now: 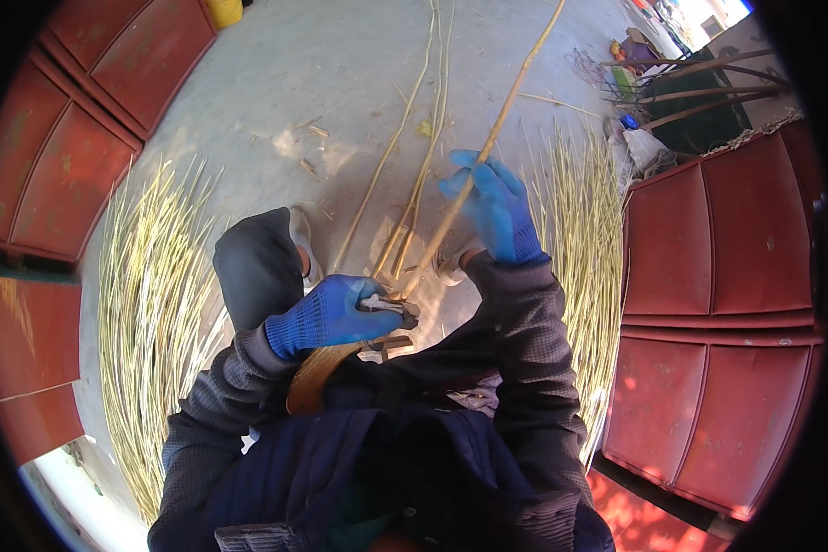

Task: The person sits and repeatedly picks up long bamboo strips from the floor, uses a curved knife to peel or scrape the surface, and then places the processed strips into a pile to the right. The person handles the strips one at a time and continues the peeling cycle throughout the clip.

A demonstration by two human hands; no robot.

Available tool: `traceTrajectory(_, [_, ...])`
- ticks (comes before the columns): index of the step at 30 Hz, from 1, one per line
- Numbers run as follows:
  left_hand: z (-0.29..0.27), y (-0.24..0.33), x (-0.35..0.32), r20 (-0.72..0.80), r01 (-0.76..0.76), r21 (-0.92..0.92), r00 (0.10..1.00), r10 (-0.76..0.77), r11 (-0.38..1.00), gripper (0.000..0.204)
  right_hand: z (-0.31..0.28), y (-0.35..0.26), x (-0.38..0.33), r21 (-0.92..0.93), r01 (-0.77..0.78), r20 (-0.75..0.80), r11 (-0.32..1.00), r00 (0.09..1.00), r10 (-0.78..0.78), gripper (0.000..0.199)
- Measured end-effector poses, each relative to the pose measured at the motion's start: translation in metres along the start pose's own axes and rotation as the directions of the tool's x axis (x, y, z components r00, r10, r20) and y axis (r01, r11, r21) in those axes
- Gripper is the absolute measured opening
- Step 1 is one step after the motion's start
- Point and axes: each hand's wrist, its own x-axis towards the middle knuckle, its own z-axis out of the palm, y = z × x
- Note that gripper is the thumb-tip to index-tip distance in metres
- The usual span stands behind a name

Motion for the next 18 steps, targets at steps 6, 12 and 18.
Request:
traceTrajectory(6, [-0.011, 0.004, -0.003, 0.040, -0.189, 0.202, 0.982, 0.184, 0.961, 0.030, 0.016, 0.002, -0.020, 0.043, -0.032, 0.005, 0.999, 0.999, 0.032, 0.033])
traceTrajectory(12, [-0.024, 0.013, 0.000, 0.051, -0.074, 0.139, 0.996, 0.068, 0.987, 0.040, 0.051, 0.023, -0.067, 0.019, -0.021, 0.298, 1.000, 0.954, 0.015, 0.023])
traceTrajectory(18, [-0.013, 0.014, -0.001, 0.018, -0.341, 0.285, 0.936, 0.351, 0.896, 0.036, 0.045, -0.012, -0.069, -0.059, 0.050, 0.268, 0.997, 0.963, -0.033, 0.026])
